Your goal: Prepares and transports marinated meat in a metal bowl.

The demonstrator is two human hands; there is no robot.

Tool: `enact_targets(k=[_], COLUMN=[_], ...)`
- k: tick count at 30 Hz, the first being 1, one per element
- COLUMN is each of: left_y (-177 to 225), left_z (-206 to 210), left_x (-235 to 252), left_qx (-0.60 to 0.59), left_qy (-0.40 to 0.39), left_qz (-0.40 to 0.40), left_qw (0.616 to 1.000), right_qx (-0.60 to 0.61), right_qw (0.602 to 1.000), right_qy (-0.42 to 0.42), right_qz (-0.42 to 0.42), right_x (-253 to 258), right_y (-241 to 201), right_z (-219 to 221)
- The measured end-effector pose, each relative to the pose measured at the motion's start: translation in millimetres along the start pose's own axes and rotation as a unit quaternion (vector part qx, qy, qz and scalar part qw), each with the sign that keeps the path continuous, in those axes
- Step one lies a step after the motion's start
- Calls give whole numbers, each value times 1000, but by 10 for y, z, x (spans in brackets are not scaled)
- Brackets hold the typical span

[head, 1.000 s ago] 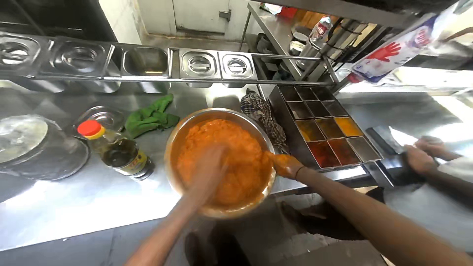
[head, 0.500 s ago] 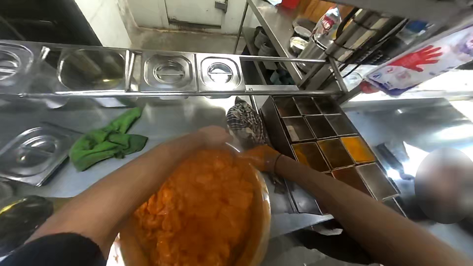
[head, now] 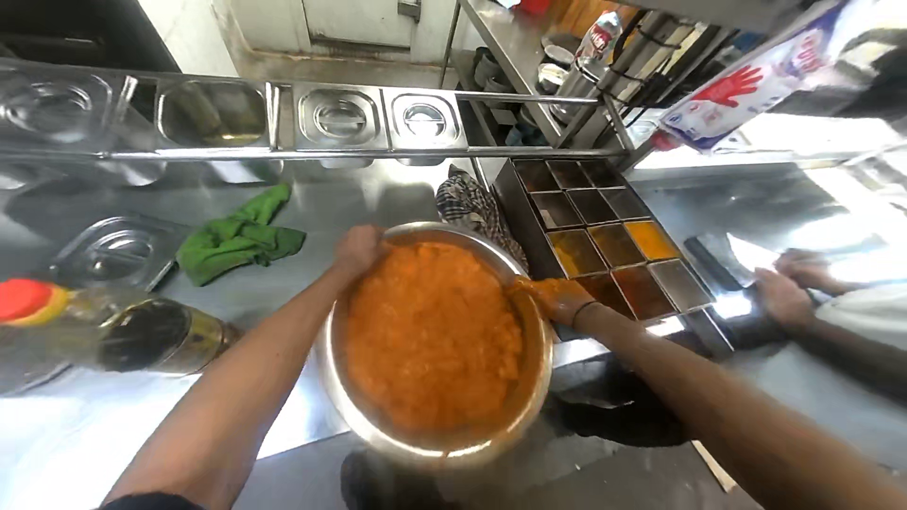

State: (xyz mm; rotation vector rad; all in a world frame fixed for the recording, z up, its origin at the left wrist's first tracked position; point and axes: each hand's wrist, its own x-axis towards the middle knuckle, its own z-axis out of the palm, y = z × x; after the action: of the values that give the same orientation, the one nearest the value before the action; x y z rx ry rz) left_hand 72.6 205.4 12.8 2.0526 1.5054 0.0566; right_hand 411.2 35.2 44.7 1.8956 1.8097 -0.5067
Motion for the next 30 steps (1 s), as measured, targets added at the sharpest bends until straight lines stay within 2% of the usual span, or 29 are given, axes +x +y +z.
enact_targets(k=[6,10,14,22,24,30], left_y=[-348,-443,-470,-524,-518,-369], left_z=[-10,60,135,432,507,642], left_x=[-636,-1008,-1351,-1859,-1951,-2231], left_qx=[-137,-216,-307,-493,-527,-559], left_qy=[73,123,174,262,284,310], left_qz=[-142,-204,-251,-303,-301,-322], left_qw=[978,947,901,772,742,698], right_qx=[55,91,121,207,259,465], right_qw=[995,992,989,973,960,882], right_qy=[15,22,24,16,12,-28], right_qz=[78,85,78,102,102,73], right_x=[-404,-600,-752,-1090,-1167,-1545], right_y=[-302,-489,-664,-1165,-1330,-1959], right_z=[377,516,713,1024,1056,1234])
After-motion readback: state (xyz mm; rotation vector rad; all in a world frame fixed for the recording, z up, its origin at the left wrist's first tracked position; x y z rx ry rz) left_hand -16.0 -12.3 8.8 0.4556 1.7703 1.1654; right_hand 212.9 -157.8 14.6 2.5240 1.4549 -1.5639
